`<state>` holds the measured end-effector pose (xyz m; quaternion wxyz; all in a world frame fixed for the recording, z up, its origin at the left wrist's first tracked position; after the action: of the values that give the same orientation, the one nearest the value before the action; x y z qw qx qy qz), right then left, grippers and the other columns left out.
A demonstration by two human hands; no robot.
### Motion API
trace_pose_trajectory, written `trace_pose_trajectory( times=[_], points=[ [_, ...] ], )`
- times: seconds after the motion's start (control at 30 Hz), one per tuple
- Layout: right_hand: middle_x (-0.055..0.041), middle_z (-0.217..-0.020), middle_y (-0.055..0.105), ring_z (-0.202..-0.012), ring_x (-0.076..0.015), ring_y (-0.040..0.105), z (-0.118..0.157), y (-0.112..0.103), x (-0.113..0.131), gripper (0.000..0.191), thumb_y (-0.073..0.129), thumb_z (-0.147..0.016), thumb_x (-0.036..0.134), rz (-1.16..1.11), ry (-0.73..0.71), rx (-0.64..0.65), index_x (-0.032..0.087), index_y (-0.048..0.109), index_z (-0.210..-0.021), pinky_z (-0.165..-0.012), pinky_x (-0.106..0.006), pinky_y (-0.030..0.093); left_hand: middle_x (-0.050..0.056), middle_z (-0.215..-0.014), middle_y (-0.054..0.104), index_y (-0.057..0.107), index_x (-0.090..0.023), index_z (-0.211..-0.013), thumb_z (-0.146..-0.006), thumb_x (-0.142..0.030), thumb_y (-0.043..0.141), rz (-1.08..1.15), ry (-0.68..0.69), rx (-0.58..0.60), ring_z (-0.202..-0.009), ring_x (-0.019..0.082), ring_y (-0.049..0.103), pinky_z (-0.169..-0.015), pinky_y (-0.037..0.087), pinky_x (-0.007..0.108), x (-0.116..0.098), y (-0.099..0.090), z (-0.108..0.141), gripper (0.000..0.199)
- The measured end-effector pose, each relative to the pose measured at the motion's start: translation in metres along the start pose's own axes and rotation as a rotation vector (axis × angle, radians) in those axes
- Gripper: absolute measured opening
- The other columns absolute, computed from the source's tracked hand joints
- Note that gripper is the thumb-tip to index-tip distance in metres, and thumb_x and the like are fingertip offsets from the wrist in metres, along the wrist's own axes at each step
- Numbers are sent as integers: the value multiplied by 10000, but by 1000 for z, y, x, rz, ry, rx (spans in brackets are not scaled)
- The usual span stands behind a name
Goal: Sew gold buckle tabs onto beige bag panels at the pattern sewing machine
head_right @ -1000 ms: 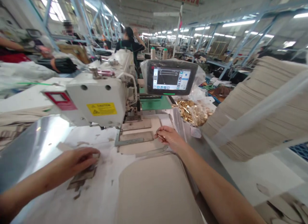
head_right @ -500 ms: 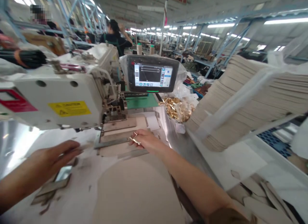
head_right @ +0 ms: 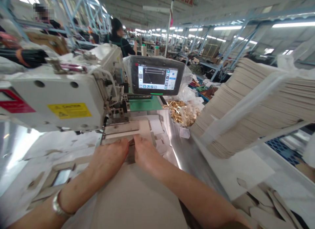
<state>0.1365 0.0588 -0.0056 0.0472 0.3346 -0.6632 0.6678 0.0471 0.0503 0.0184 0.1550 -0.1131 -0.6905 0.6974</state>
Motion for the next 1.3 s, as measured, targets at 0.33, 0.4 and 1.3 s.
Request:
trace_pose_trajectory(
  times=[0.33,0.4,1.3],
  points=[
    [-9,-714,594,-700,-152,557,-15,2,-21,159,414,-852,85,-196,114,54,189,533,-836,-660,-253,413,109,-900,678,572,-153,-958,-936,-146,357,127,147,-200,-896,234,667,-786,522,371,-5,17,-20,217],
    [23,-606,523,-608,-130,493,-25,2,-35,158,452,-855,148,-273,187,90,193,521,-720,-583,-236,374,120,-1035,676,585,-154,-1044,-956,-187,346,130,198,-248,-1038,248,627,-934,476,428,-2,21,-21,256],
    [36,-485,535,-434,-89,428,-81,-3,-75,140,705,-785,282,-132,409,47,168,628,-810,-453,-208,293,69,-1551,370,389,-211,-1457,-980,-499,266,178,295,-195,-1448,253,296,-1175,210,435,39,58,-36,571]
  ],
)
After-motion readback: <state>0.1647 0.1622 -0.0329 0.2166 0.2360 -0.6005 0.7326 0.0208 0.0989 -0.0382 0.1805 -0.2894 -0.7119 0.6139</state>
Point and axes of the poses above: each hand's wrist, its own z-axis away from the middle knuckle, its own y-axis out of the palm, x = y × z, the point moved 8 cm from there along -z, towards the middle knuckle
